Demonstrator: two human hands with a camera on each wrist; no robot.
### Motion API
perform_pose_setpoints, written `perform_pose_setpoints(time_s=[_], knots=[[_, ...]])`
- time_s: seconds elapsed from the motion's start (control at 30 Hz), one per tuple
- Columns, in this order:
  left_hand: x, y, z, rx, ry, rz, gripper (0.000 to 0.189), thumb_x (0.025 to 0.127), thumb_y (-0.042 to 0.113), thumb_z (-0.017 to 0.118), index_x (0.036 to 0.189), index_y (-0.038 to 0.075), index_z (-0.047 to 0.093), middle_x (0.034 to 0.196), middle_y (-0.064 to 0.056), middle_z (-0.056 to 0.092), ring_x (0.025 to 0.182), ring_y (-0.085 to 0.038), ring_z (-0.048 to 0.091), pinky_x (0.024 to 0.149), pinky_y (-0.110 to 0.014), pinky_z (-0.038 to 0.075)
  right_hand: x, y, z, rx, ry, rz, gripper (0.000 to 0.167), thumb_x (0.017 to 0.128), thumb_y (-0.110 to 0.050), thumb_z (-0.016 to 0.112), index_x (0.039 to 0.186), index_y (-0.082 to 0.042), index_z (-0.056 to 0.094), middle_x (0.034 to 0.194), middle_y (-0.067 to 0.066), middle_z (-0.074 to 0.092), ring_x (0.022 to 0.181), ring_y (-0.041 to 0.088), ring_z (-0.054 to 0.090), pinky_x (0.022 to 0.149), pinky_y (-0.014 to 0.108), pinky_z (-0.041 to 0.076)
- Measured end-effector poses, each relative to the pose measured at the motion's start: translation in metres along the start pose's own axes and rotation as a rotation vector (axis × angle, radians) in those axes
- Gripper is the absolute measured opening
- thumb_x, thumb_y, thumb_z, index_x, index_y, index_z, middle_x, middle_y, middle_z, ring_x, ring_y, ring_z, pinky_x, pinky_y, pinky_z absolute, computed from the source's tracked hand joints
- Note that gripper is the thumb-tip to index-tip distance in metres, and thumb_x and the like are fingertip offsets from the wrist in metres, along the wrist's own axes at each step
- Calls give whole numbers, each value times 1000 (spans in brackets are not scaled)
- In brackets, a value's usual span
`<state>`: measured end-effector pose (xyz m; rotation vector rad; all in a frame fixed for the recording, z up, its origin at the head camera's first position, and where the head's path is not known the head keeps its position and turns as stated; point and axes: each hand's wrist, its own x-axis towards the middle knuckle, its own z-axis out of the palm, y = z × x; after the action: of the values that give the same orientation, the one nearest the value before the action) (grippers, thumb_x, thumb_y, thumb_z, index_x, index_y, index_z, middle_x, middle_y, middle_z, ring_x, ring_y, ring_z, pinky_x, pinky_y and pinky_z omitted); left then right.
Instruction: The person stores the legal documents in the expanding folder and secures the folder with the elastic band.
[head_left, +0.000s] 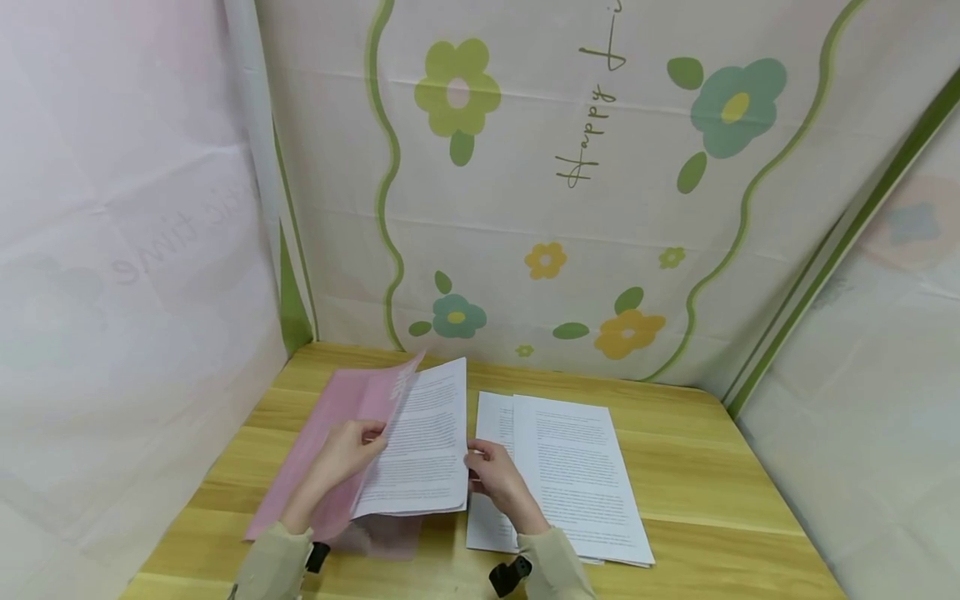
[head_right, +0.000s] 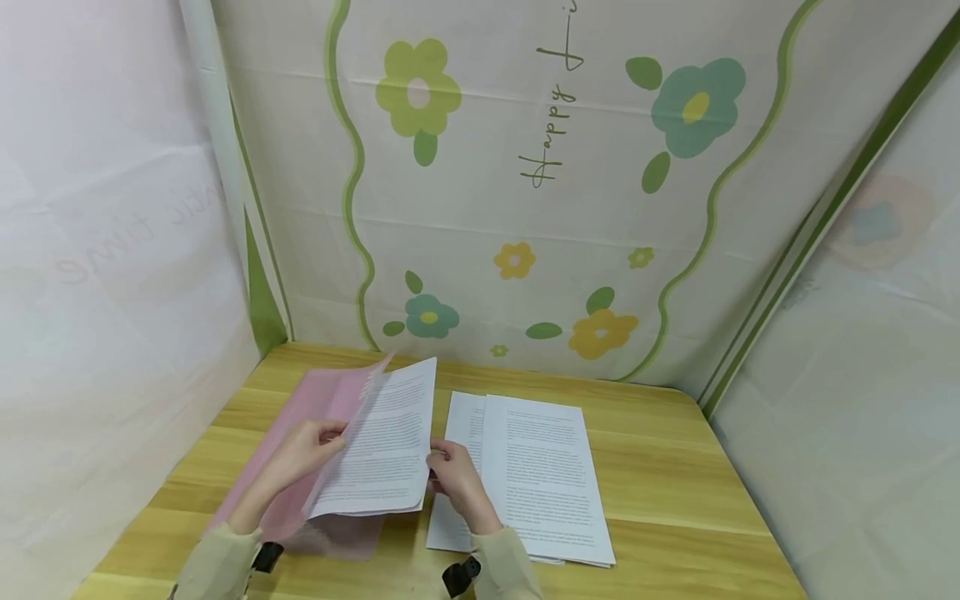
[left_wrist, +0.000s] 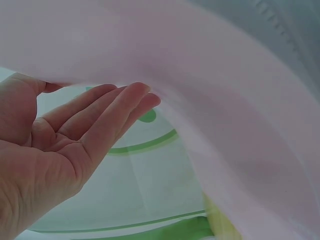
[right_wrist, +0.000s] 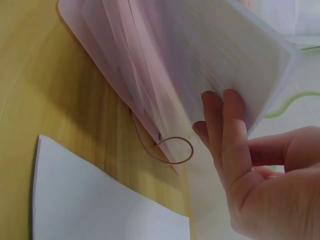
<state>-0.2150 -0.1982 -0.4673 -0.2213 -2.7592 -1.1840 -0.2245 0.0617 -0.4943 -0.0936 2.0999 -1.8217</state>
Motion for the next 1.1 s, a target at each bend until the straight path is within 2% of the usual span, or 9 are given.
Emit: perform_pose_setpoints(time_s=[0.3,0.53,0.8,0.9,1.1], knots=[[1,-1,-1,-3,5,10,30,87,7,61,112,-5,72,105,-19,76,95,-30,74,84,-44,59,1,-3,5,-11,-2,-14,44,94,-6,47,135,8,53,95,8,71,69,7,61,59,21,52],[2,-1,-1,-13,-8,21,31,89,7,60,115,-7,70,108,-22,74,96,-32,73,84,-45,58,0,-2,0,-42,-1,-35,42,96,-6,46,135,6,53,99,16,72,69,9,61,61,25,55],[1,1,-2,-23,-14,12,31,89,5,61,115,-8,69,109,-23,74,97,-32,73,85,-45,58,3,0,4,-26,-5,-44,41,95,-5,48,133,7,53,85,5,70,64,8,59,59,24,52],[1,0,-2,-23,-17,14,30,89,5,62,115,-8,70,109,-22,74,96,-31,73,84,-45,59,1,-2,3,-30,-19,-26,48,94,-8,54,139,5,47,86,4,71,66,7,60,60,24,52],[2,-1,-1,-24,-19,6,31,90,7,61,116,-8,69,109,-23,73,97,-33,73,85,-46,58,-4,-4,5,-31,-119,-16,69,87,-7,69,147,-2,37,100,19,75,71,11,69,61,28,56]])
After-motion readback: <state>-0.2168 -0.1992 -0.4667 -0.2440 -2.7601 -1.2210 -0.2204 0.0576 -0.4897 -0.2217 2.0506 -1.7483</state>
